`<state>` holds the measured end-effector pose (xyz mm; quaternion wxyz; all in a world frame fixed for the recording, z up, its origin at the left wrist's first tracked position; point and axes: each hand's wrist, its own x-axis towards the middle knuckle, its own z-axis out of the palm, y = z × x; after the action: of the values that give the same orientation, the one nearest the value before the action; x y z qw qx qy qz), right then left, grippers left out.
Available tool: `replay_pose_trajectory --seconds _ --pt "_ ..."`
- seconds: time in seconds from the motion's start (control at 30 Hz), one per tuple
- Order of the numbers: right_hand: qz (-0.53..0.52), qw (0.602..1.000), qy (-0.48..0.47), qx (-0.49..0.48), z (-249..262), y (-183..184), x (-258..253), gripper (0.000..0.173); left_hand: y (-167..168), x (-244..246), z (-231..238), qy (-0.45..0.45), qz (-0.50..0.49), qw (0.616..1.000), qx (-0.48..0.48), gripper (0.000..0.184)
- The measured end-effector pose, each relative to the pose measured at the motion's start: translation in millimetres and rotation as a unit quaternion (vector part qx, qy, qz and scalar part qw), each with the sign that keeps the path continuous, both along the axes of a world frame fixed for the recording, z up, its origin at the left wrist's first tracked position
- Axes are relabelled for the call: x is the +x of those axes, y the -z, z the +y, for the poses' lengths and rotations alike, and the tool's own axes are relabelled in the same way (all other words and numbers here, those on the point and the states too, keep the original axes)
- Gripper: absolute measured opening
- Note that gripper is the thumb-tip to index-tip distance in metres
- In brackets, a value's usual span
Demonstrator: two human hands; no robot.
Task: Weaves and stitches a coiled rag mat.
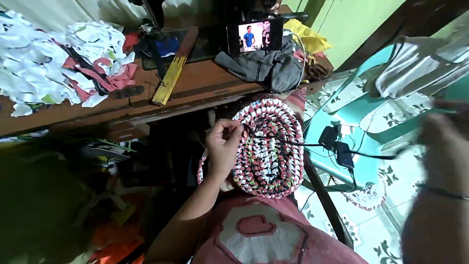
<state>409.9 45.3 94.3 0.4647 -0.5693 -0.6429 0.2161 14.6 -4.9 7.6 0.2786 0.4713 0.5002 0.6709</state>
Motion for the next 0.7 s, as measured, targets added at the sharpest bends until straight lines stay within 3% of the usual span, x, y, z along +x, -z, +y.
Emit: replay_pose_trajectory --seconds 0.13,0.2,0.27,0.47,0.6,0.7 --pt "-0.019 0.963 -0.269 0.011 12 39 -140 0.030 -10 3 1 0.013 0.015 1.000 -0.003 0.031" --pt "-0.035 0.944 -0.327 0.010 11 52 -189 0.034 -11 1 0 0.023 0.004 1.000 -0.008 0.038" --pt "-0.036 0.946 -0.322 0.004 11 58 -218 0.032 -11 -2 0 0.030 -0.001 0.999 -0.015 0.043" --pt "0.013 0.939 -0.343 -0.027 12 63 -234 0.011 -8 -4 5 0.026 0.006 0.999 -0.031 0.031" --pt "0.084 0.904 -0.415 -0.062 4 65 -232 0.008 -5 -2 11 0.013 0.028 0.999 -0.019 0.024" --pt "0.070 0.889 -0.448 -0.063 3 68 -232 0.009 -1 -3 12 0.011 0.025 1.000 -0.013 0.023"
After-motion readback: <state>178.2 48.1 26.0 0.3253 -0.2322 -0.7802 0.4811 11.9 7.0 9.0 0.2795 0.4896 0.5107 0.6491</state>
